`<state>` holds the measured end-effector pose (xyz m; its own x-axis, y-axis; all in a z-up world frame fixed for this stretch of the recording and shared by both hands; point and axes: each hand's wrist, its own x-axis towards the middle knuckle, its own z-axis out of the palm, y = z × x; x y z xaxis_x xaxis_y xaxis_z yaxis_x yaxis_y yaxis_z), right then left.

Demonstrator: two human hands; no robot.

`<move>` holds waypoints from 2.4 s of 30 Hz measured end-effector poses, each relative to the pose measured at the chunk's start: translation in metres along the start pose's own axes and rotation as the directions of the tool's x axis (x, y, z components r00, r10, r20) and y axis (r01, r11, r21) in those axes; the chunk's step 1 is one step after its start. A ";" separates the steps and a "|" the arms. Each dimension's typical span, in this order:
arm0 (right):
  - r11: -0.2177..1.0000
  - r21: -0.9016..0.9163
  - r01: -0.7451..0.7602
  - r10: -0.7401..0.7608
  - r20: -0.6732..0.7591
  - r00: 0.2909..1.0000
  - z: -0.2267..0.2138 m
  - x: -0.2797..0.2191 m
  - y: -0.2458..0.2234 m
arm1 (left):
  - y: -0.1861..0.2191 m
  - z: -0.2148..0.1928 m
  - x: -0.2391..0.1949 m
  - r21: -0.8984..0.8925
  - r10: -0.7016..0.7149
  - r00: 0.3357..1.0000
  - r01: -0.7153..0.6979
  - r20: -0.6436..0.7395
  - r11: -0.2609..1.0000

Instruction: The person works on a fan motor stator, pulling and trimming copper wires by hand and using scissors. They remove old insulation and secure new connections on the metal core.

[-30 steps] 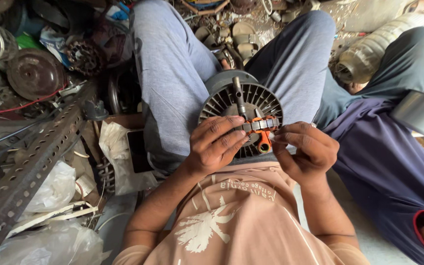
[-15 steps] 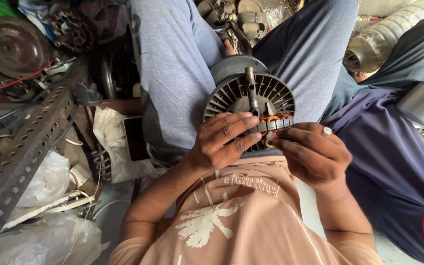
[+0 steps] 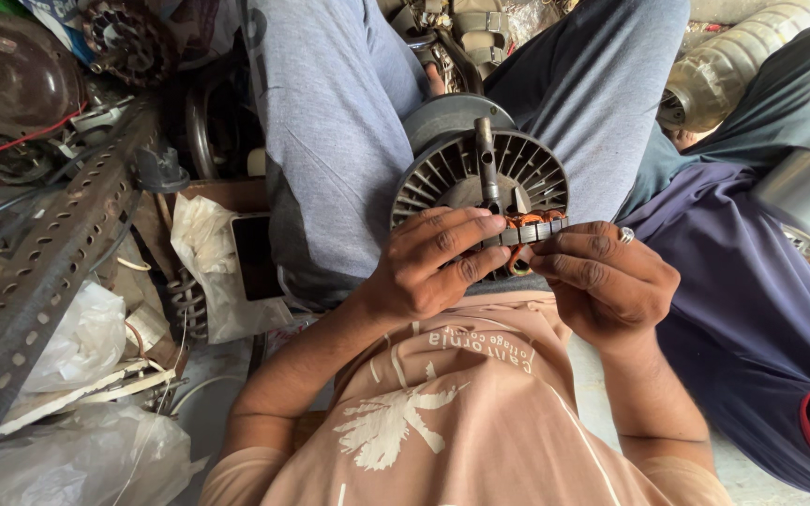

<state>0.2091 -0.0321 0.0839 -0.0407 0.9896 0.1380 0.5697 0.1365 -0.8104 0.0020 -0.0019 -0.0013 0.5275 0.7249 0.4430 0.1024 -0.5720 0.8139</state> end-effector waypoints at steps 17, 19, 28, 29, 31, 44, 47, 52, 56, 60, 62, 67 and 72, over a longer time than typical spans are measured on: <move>0.985 -0.168 -0.032 0.027 -0.029 0.999 0.009 0.003 -0.023 | 0.000 -0.010 0.012 -0.032 0.022 0.997 -0.020 0.072 0.999; 0.984 -0.178 -0.026 0.022 -0.027 0.999 0.009 0.002 -0.024 | 0.000 -0.010 0.011 -0.036 0.027 0.997 -0.024 0.072 0.999; 0.977 -0.212 -0.015 0.022 0.035 0.999 0.005 0.002 -0.027 | -0.001 -0.001 0.016 -0.231 -0.056 0.995 0.036 -0.079 0.972; 0.979 -0.204 -0.023 0.034 0.050 0.998 0.003 0.002 -0.027 | 0.002 0.000 0.019 -0.312 -0.171 0.983 0.143 -0.066 0.939; 0.982 -0.181 -0.044 0.059 0.076 0.995 0.001 0.003 -0.027 | 0.010 -0.001 0.026 -0.458 -0.392 0.920 0.343 -0.013 0.820; 0.990 -0.098 -0.097 0.115 0.202 0.973 -0.008 0.011 -0.023 | 0.012 -0.016 0.033 -0.581 -0.488 0.861 0.472 0.143 0.663; 0.996 -0.041 -0.080 0.084 0.108 0.991 -0.003 0.009 -0.012 | 0.013 -0.013 0.028 -0.552 -0.475 0.874 0.448 0.104 0.704; 0.997 -0.081 -0.016 0.024 0.100 0.995 0.001 -0.001 -0.001 | 0.014 -0.011 0.021 -0.473 -0.474 0.876 0.457 0.092 0.753; 0.997 -0.072 0.013 -0.003 0.139 0.990 -0.003 -0.001 0.006 | 0.015 -0.014 0.020 -0.464 -0.477 0.871 0.474 0.121 0.748; 0.979 0.184 -0.090 0.090 0.012 0.996 0.008 0.006 0.027 | 0.012 -0.013 0.020 -0.464 -0.444 0.890 0.437 0.102 0.770; 0.899 0.356 -0.254 0.252 0.052 0.966 0.010 0.002 0.028 | 0.013 -0.008 0.016 -0.444 -0.436 0.899 0.410 0.048 0.797; 0.846 0.450 -0.288 0.292 0.062 0.954 0.011 -0.009 0.030 | 0.011 0.012 0.007 -0.316 -0.269 0.950 0.209 -0.160 0.926; 0.810 0.408 -0.422 0.419 0.102 0.902 0.007 -0.011 0.012 | 0.007 0.010 0.004 -0.263 -0.171 0.966 0.116 -0.196 0.958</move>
<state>0.2112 -0.0409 0.0687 0.1187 0.9546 -0.2732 0.1436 -0.2888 -0.9466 0.0129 -0.0064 0.0025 0.3264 0.8731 0.3622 -0.0627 -0.3623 0.9299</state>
